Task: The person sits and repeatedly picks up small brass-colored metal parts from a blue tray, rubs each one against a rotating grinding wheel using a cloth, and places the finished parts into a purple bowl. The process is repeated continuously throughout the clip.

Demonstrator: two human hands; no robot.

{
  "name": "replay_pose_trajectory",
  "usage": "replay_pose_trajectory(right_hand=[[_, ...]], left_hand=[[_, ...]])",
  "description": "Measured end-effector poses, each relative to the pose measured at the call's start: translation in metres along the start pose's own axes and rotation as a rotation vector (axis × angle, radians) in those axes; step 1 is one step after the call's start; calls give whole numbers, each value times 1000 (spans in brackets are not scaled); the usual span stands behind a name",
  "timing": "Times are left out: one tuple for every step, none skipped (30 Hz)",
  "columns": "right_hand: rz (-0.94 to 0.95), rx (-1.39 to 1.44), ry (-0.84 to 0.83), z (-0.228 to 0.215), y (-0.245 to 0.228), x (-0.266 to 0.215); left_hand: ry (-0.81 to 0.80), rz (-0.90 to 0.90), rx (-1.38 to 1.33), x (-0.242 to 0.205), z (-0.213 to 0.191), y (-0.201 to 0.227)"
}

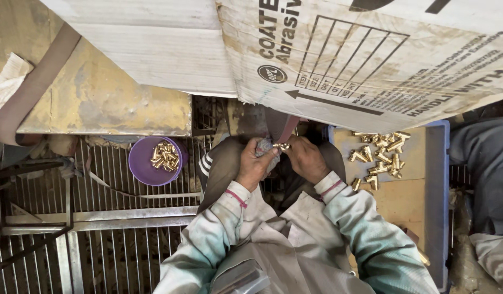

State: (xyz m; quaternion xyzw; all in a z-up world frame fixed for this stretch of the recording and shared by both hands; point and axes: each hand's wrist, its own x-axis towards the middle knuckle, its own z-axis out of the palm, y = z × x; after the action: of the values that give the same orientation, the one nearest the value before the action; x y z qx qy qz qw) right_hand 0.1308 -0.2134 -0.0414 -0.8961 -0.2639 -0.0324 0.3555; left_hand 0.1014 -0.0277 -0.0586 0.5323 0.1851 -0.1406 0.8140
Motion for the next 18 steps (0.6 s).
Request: replay_pose_trajectory(right_hand=[[23, 21, -12, 0, 1, 0], [43, 54, -23, 1, 2, 1], [62, 86, -34, 1, 2, 2], [83, 116, -44, 0, 2, 3], [109, 151, -58, 0, 3, 4], [136, 185, -73, 0, 3, 4], [163, 220, -88, -1, 3, 5], [205, 245, -114, -1, 4, 5], [247, 270, -141, -1, 4, 5], [287, 293, -166, -2, 5, 6], [287, 314, -181, -2, 6, 7], [287, 335, -195, -2, 8, 7], [287, 356, -210, -1, 10, 7], [292, 444, -211, 0, 12, 7], [298, 532, -213, 2, 14, 6], [299, 620, -213, 4, 16, 6], [330, 687, -215, 6, 19, 6], [364, 755, -218, 9, 22, 5]], left_hand=[[8, 13, 16, 1, 0, -2], [15, 8, 25, 1, -1, -3], [23, 4, 35, 2, -2, -5], [28, 1, 44, 3, -2, -6], [26, 18, 47, 4, -1, -7], [24, 34, 49, 4, -1, -8], [22, 50, 52, 5, -1, -9], [26, 27, 58, 4, -1, -9], [30, 4, 64, 4, -2, -9], [32, -15, 69, 5, -2, -8], [31, -20, 63, 5, -2, -7], [30, -25, 56, 6, -1, -6], [29, -29, 50, 6, 0, -5], [32, -36, 46, 5, 0, -5], [34, -43, 41, 4, 1, -5], [36, -47, 37, 5, 1, -4], [31, -37, 24, 6, 2, -3], [27, -32, 11, 5, 2, -4]])
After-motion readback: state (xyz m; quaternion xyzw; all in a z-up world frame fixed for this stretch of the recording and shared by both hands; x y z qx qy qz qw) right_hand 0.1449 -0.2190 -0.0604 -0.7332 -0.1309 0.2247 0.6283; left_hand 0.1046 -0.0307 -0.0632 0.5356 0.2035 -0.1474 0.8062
